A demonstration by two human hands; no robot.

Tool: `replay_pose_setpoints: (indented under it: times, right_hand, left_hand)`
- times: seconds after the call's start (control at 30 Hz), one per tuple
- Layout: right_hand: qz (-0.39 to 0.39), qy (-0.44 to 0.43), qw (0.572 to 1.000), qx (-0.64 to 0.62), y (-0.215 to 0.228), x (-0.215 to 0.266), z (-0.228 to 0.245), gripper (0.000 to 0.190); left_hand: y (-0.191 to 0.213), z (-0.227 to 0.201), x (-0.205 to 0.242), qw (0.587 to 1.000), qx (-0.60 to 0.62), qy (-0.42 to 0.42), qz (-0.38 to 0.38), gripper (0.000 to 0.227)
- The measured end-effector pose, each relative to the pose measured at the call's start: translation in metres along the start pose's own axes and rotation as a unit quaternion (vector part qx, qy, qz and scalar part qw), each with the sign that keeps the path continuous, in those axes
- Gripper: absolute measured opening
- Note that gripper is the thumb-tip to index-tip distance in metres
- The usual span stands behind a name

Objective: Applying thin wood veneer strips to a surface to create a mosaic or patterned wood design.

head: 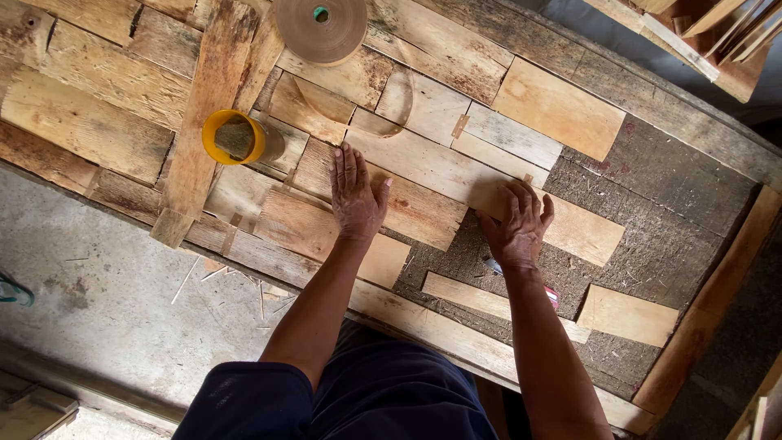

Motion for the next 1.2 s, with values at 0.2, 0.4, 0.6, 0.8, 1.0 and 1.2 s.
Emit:
replay_pose_setpoints:
  times: [0.2,0.4,0.6,0.8,1.0,1.2]
  right_hand:
    - [-0.015,-0.012,1.0,0.0,-0.006,0.003,0.0,0.08]
    - [-0.02,-0.011,1.0,-0.005,-0.002,0.006,0.002,0.076]
    - [-0.013,-0.024,1.0,0.0,-0.002,0.009,0.003,0.076]
    - [0.07,-0.087,0.994,0.001,0.019,0.017,0.022,0.054]
    - [0.019,-0.119,0.964,-0.238,-0.016,0.04,0.043,0.017]
    - [0.055,-0.195,0.925,-0.321,-0.004,0.041,0.064,0.029]
  left_hand:
    - [0.003,-0.003,0.0,1.0,0.004,0.009,0.012,0.09]
    - [0.003,-0.004,0.0,1.0,-0.009,0.015,0.024,0.089]
    - [0.0,0.0,0.001,1.0,0.009,0.002,-0.005,0.091]
    - [-0.013,0.043,0.002,0.995,0.028,0.026,-0.097,0.087]
    - [0.051,0.041,0.035,0.99,0.026,0.047,-0.127,0.085]
    - [0.056,0.043,0.045,0.993,0.02,0.019,-0.112,0.088]
Point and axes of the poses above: each hand's wrist, its own x-axis away from the middle knuckle, its own y-axis out of the back of the hand, z = x × y, the point moved 2 cm from there along -x, towards the middle knuckle, and after that the axes turned 15 degrees about x, right-handed, at the moved point
